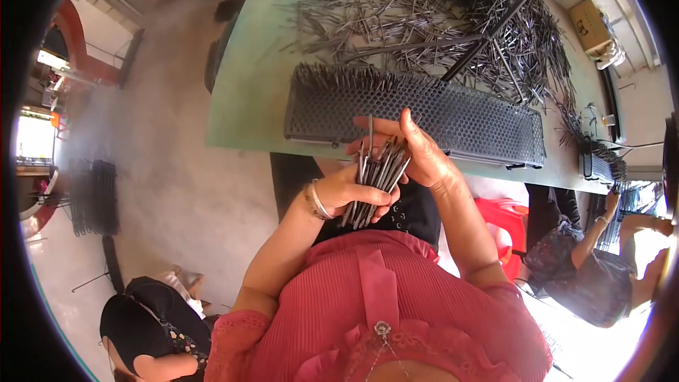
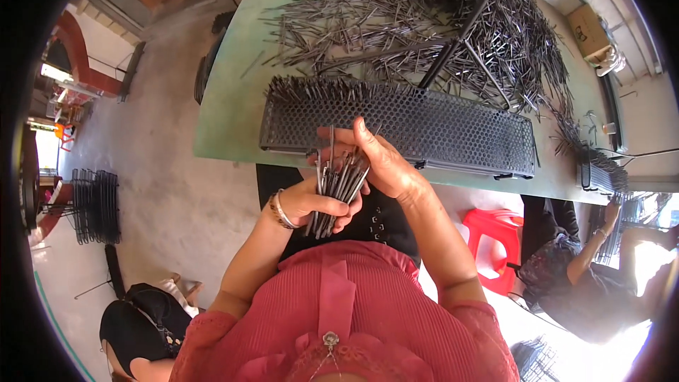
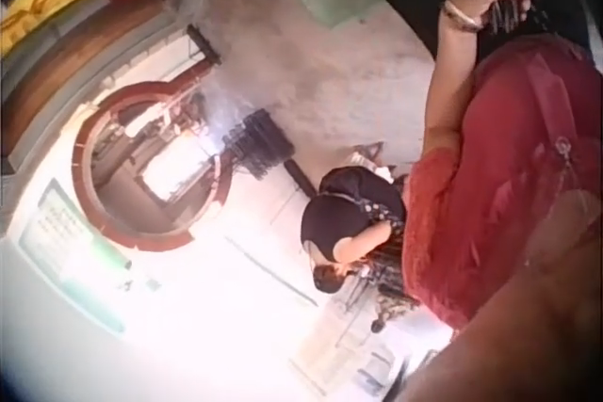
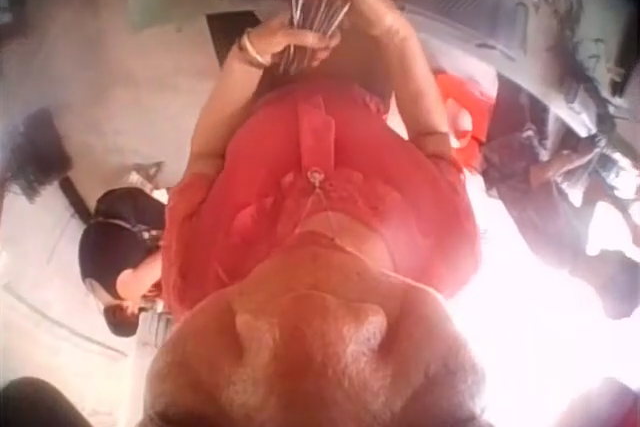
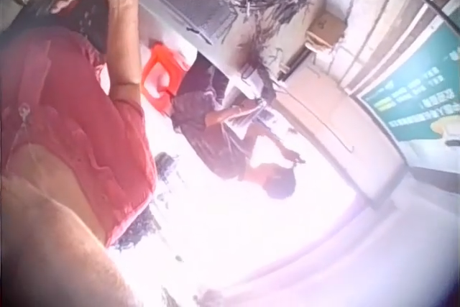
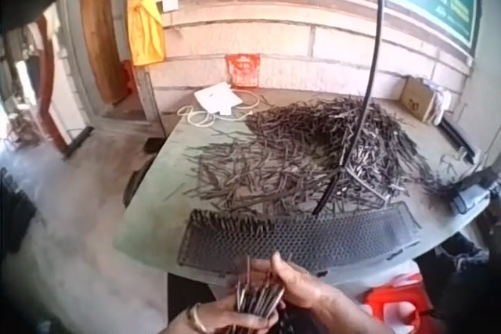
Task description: The person is manually inserting thin metal rods into a perforated metal grid to assemble a component.
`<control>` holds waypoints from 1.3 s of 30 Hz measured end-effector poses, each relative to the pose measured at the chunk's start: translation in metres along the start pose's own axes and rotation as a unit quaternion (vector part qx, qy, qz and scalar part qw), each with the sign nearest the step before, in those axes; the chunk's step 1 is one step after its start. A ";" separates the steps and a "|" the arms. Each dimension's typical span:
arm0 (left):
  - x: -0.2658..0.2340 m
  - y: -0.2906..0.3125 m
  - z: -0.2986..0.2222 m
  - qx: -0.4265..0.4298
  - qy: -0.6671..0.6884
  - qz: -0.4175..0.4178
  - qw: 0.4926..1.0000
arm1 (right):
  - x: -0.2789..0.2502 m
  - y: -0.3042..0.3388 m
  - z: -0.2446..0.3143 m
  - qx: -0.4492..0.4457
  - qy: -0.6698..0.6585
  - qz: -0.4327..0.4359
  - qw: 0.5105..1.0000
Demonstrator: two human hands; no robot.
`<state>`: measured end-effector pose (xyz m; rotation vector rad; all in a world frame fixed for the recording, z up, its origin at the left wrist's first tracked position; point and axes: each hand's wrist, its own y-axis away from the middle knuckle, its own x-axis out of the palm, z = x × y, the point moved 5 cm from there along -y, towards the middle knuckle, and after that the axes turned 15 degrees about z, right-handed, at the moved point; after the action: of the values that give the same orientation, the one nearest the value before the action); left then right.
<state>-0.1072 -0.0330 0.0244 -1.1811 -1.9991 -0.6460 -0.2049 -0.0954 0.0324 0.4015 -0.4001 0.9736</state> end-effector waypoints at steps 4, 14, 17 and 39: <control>0.000 0.000 0.012 0.026 0.001 -0.001 1.000 | -0.003 0.005 -0.014 -0.061 -0.034 -0.090 0.994; -0.022 0.020 0.023 0.074 -0.016 -0.083 0.994 | -0.014 0.016 -0.010 -0.042 0.085 -0.154 0.984; -0.027 0.021 0.020 0.080 -0.029 -0.076 0.993 | -0.014 0.012 -0.002 -0.046 0.122 -0.181 0.975; -0.037 -0.019 0.027 0.069 0.004 -0.119 0.991 | -0.073 0.052 0.078 -0.183 0.312 -0.408 0.838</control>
<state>-0.1207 -0.0413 -0.0223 -0.8660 -2.1593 -0.6162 -0.2970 -0.1596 0.0710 -0.1243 0.1964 0.1341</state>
